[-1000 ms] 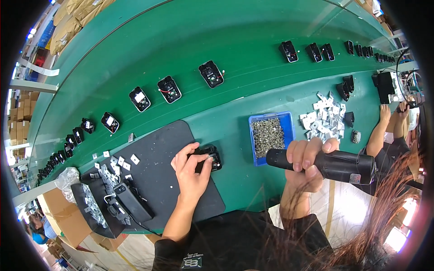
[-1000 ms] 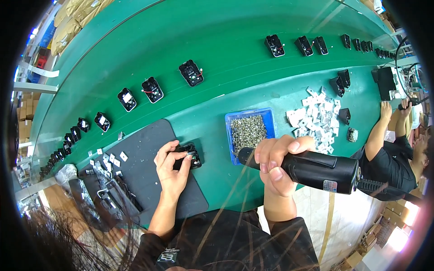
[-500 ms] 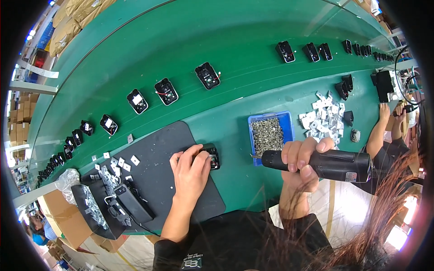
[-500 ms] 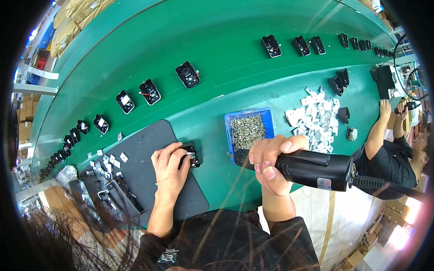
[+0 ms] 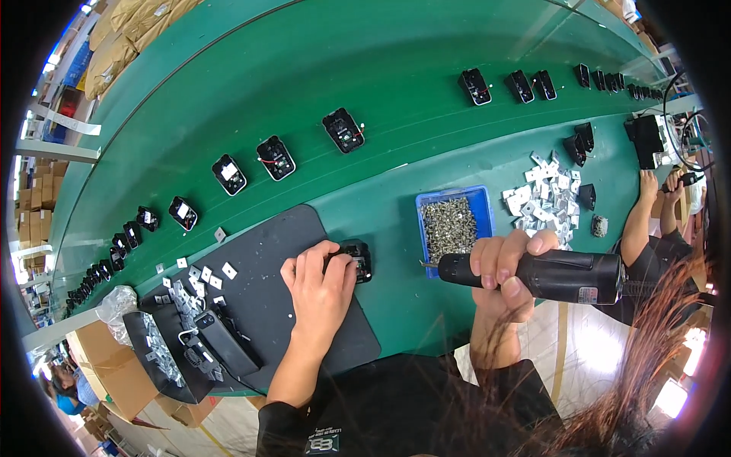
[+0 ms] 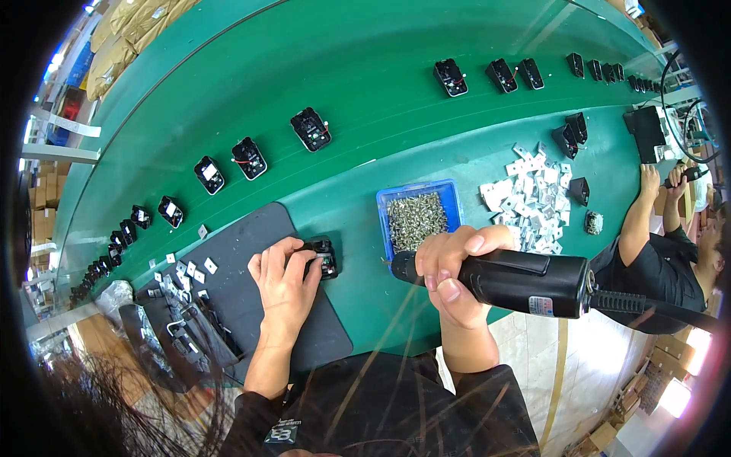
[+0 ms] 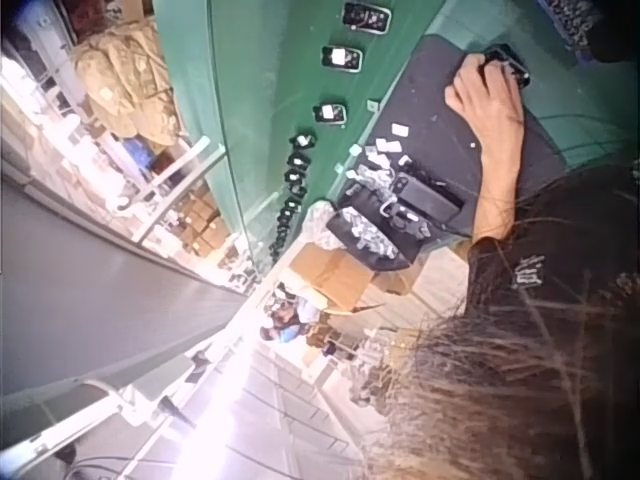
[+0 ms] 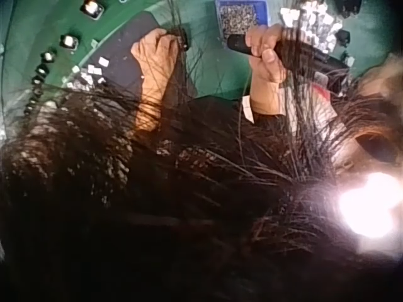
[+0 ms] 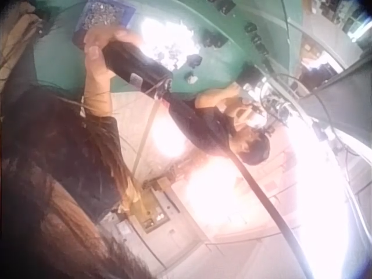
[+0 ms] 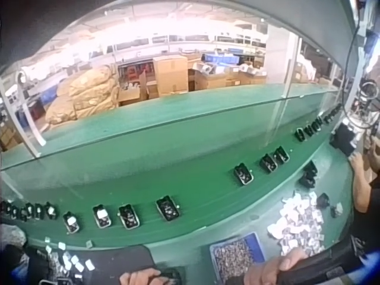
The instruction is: The person assembles small electronic components and plastic casings using an electric screwdriver to fasten screws at a factory workbench.
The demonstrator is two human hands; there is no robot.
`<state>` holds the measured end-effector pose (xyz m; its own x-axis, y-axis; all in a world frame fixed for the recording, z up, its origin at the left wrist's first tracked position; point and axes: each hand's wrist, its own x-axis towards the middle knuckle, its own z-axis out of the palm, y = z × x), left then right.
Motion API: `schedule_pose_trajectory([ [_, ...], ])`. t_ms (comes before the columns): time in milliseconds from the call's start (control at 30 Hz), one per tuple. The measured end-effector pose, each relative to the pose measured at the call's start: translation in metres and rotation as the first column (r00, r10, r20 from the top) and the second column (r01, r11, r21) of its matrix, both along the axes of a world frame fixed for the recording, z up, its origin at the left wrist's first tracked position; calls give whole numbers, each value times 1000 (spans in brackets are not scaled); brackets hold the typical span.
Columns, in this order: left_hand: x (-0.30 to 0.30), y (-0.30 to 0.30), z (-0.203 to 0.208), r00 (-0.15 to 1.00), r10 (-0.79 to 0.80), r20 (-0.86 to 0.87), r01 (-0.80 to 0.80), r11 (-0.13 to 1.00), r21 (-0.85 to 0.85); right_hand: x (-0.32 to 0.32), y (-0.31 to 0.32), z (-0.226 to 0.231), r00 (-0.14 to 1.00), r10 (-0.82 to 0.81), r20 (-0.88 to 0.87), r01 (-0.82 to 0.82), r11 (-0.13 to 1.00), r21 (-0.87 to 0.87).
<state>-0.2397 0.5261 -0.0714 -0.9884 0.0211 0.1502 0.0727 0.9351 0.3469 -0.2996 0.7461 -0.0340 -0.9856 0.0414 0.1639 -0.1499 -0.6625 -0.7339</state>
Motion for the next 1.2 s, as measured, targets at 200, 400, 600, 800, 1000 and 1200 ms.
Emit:
schedule_pose_trajectory([
  [200, 8, 1, 8, 984, -55, -167, 84, 981, 174, -2, 5, 1, 1000, -1, -24, 1, 1000, 6],
  [400, 22, -10, 19, 983, 63, 174, -119, 935, 335, -5, 11, -2, 999, -3, -35, 3, 1000, -5],
  [600, 31, -21, 18, 987, 50, 152, -86, 967, 239, -5, 11, -5, 999, 7, -46, -8, 1000, -17],
  [800, -9, -3, -1, 998, 56, 20, -59, 945, 322, -3, 10, -7, 999, 27, -47, -29, 999, -31],
  [1000, -17, -7, -19, 996, 18, 92, -35, 982, 183, -5, 10, -9, 990, 82, -116, -81, 997, 12],
  [1200, -31, -1, -16, 952, -63, 300, -6, 975, 224, -2, 9, -16, 985, 116, -128, -120, 993, -20],
])
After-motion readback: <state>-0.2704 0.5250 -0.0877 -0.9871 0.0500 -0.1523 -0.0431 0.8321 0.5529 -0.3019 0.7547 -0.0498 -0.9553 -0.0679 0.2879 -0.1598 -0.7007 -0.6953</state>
